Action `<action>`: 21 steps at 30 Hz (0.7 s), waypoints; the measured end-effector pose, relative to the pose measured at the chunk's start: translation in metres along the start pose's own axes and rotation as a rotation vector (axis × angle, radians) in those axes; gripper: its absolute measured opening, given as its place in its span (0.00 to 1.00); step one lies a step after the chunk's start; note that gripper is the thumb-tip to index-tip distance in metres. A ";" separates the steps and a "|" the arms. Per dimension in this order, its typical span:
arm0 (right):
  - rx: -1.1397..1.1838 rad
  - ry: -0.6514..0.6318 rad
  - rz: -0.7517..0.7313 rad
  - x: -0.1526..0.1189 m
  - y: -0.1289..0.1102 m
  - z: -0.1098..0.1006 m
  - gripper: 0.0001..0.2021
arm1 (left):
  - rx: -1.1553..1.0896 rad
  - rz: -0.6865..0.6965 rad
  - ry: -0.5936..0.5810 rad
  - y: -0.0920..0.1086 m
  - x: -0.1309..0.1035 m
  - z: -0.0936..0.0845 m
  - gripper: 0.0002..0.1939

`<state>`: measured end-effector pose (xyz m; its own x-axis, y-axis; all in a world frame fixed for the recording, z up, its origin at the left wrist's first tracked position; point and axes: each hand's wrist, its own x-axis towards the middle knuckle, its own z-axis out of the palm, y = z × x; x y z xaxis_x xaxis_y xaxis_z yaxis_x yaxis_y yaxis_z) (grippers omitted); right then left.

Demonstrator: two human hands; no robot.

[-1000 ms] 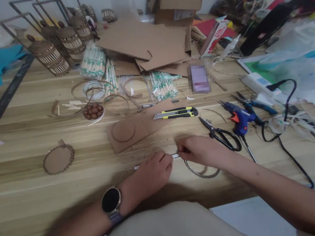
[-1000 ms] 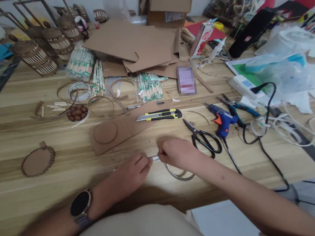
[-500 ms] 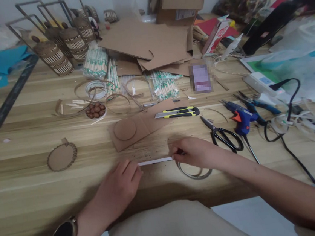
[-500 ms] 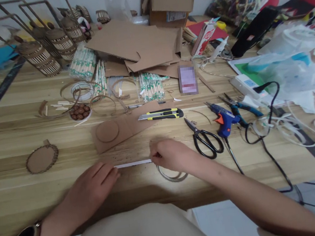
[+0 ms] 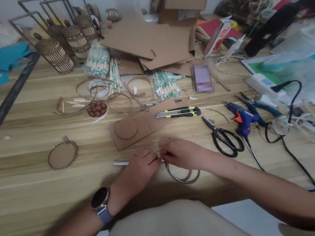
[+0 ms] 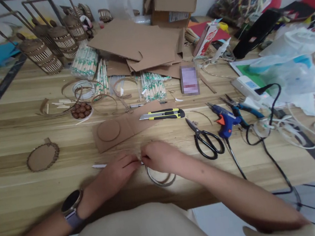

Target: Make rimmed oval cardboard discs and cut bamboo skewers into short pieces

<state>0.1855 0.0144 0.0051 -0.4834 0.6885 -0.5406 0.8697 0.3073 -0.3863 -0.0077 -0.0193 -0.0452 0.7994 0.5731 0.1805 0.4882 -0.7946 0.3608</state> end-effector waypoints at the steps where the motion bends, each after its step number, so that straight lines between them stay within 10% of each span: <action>1: 0.000 0.001 -0.001 0.000 0.000 0.000 0.11 | -0.007 0.018 0.006 0.000 0.000 0.001 0.18; 11: 0.344 -0.037 -0.077 -0.019 0.018 0.000 0.15 | -0.063 0.024 0.009 -0.006 0.000 0.012 0.19; 21: 0.640 -0.063 0.166 -0.053 0.053 0.003 0.12 | -0.055 0.004 -0.087 -0.006 0.002 0.005 0.14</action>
<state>0.2569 -0.0074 0.0112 -0.3702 0.6471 -0.6665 0.7114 -0.2639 -0.6514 -0.0074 -0.0149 -0.0516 0.8300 0.5482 0.1031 0.4665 -0.7835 0.4106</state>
